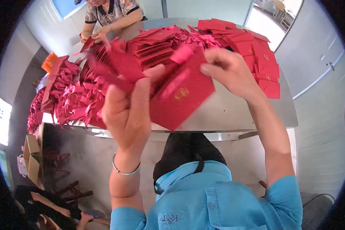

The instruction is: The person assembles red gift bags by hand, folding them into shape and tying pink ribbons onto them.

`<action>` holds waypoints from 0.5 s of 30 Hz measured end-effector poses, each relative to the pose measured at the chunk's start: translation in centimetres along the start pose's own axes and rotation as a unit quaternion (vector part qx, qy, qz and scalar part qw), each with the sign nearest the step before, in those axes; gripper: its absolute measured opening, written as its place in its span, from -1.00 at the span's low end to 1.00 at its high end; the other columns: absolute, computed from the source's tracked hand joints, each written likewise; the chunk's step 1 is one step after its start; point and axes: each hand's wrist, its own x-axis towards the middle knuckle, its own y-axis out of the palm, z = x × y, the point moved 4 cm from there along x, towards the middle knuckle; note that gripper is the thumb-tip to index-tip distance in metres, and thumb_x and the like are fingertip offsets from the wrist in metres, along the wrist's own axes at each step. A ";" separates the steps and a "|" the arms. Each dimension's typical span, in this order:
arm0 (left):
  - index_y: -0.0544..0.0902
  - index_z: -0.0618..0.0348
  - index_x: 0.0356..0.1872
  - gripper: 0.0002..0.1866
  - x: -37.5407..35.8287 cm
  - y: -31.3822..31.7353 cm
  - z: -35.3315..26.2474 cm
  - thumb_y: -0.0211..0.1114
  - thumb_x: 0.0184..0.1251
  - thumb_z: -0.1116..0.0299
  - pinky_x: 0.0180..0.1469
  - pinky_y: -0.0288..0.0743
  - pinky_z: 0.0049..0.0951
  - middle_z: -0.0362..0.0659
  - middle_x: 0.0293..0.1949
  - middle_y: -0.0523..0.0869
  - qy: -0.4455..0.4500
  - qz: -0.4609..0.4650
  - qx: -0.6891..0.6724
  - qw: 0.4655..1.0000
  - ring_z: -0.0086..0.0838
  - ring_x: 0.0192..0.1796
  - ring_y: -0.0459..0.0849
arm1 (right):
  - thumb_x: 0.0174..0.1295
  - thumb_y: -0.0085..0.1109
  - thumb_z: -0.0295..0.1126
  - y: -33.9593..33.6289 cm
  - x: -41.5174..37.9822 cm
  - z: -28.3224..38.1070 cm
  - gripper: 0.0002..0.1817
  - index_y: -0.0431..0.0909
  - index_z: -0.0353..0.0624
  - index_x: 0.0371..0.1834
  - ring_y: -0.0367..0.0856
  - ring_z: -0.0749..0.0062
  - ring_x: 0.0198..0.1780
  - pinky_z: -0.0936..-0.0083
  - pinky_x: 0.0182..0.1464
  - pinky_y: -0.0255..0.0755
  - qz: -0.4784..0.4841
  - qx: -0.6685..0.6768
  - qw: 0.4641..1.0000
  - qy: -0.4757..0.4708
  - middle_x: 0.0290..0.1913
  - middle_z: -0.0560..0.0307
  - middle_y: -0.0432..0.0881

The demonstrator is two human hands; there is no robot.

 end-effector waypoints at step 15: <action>0.49 0.27 -0.01 -0.82 -3.6 -2.9 11.0 0.05 0.50 0.43 -0.03 0.38 -0.68 -0.05 0.08 0.64 -0.090 -0.124 0.016 0.988 -0.69 -0.13 0.49 | -0.14 0.48 0.07 7.6 -6.2 -6.8 0.21 -0.05 -0.32 0.47 0.10 -0.11 0.45 0.17 0.45 0.02 0.119 -0.197 0.970 0.082 0.44 -0.37 0.06</action>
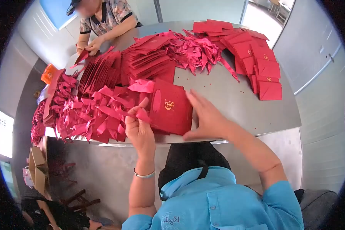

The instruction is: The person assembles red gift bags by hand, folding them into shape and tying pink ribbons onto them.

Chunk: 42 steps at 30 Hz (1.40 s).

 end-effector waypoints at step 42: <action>0.59 0.40 -0.14 -0.69 -1.8 10.7 3.2 0.05 0.19 0.39 0.40 0.07 0.01 0.24 0.10 0.54 0.256 0.284 0.638 0.669 -0.02 0.26 0.43 | 0.04 0.30 -0.47 -3.5 -0.1 -8.2 -0.56 0.50 -0.21 0.05 0.50 0.10 0.17 0.34 0.13 0.44 -0.033 0.075 0.997 0.006 0.23 -0.09 0.45</action>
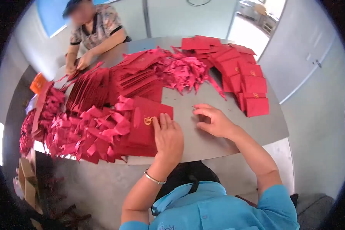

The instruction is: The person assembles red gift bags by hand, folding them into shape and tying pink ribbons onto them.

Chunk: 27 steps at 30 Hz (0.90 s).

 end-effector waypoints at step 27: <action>0.59 0.35 -0.10 -0.68 4.2 4.0 -6.8 0.07 0.22 0.36 0.11 0.37 -0.01 0.21 0.05 0.58 0.066 0.017 -0.008 0.998 -0.04 0.12 0.51 | -0.07 0.44 -0.26 -12.5 -9.6 -6.5 -0.36 0.49 -0.27 0.11 0.38 0.00 0.29 0.20 0.32 0.25 -0.259 -0.346 0.891 0.136 0.26 -0.11 0.44</action>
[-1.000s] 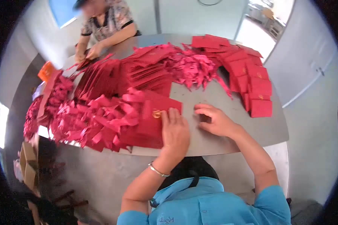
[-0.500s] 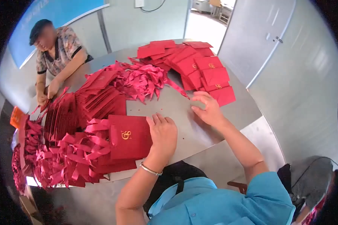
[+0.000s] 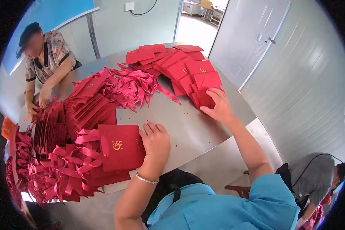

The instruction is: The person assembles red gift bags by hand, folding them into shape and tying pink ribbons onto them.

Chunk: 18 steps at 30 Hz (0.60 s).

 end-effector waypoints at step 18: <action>0.55 0.29 -0.16 -0.75 -0.1 -0.6 0.8 0.15 0.13 0.42 0.17 0.36 -0.09 0.10 -0.02 0.58 -0.008 -0.001 -0.042 0.999 -0.13 0.10 0.50 | -0.08 0.23 -0.64 -0.5 7.0 -2.4 -0.53 0.52 -0.15 -0.01 0.43 0.07 0.12 0.33 0.12 0.39 0.054 -0.037 0.985 -0.157 -0.01 0.00 0.46</action>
